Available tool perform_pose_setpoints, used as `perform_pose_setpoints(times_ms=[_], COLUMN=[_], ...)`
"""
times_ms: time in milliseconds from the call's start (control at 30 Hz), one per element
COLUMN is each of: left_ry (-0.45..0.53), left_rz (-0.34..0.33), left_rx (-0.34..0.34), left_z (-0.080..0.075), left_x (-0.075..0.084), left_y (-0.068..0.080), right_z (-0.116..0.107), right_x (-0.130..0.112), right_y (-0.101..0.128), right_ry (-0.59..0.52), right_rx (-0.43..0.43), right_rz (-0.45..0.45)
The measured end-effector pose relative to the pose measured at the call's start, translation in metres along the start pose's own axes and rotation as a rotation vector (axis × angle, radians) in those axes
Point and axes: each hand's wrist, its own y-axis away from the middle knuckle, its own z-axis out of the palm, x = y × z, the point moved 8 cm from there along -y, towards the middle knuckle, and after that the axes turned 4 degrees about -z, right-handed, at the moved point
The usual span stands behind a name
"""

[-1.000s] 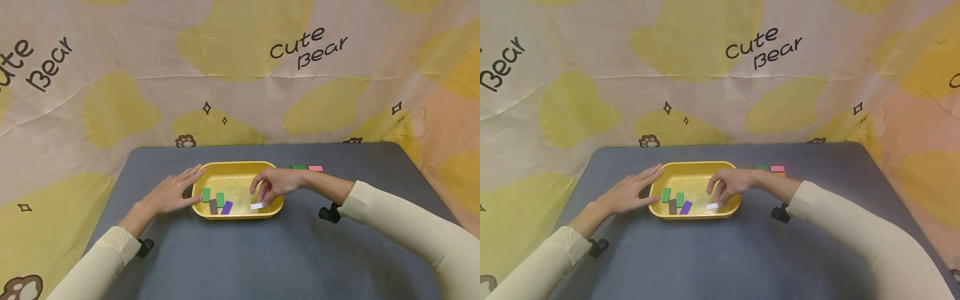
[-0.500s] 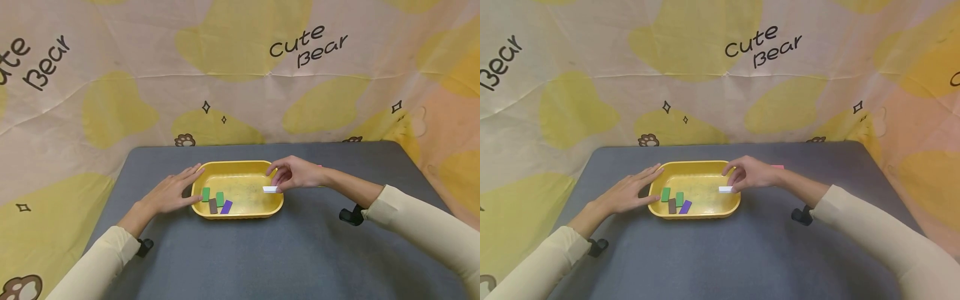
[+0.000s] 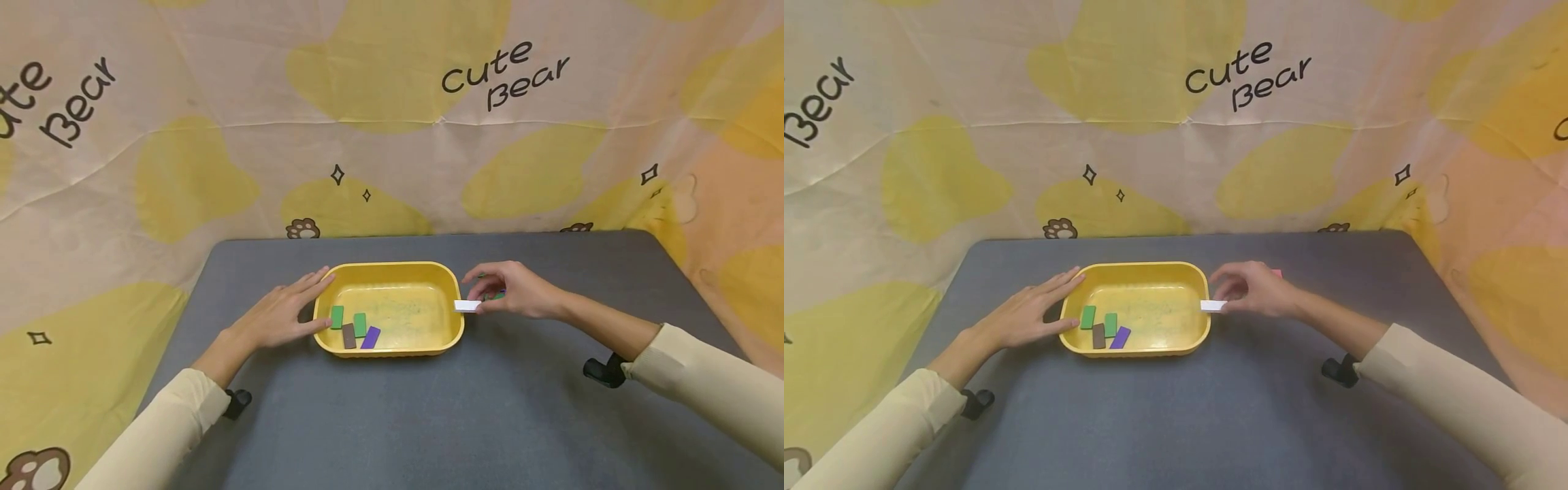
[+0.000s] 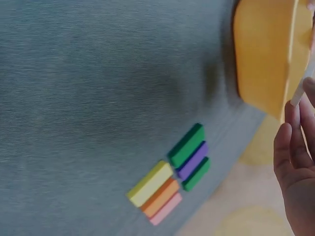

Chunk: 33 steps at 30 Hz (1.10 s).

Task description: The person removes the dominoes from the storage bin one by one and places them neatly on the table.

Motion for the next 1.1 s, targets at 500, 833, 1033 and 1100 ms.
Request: perform_pose_setpoints(times_ms=[500, 833, 1033, 1100], left_ry=[-0.004, -0.001, -0.004, -0.004], left_rz=[-0.005, -0.008, -0.018, -0.021], left_rx=[-0.007, -0.004, -0.012, -0.012], left_z=[0.001, 0.001, 0.001, 0.001], left_x=[0.001, 0.002, 0.001, 0.001], left_y=[0.000, -0.001, 0.000, 0.000], right_z=[-0.016, -0.014, -0.009, -0.009], right_x=[0.032, 0.059, 0.067, 0.069], right_y=[0.036, 0.045, 0.048, 0.049], right_ry=[0.166, 0.300, 0.332, 0.338], right_rx=[0.145, 0.198, 0.224, 0.234], right_rz=[-0.037, -0.044, -0.068, -0.066])
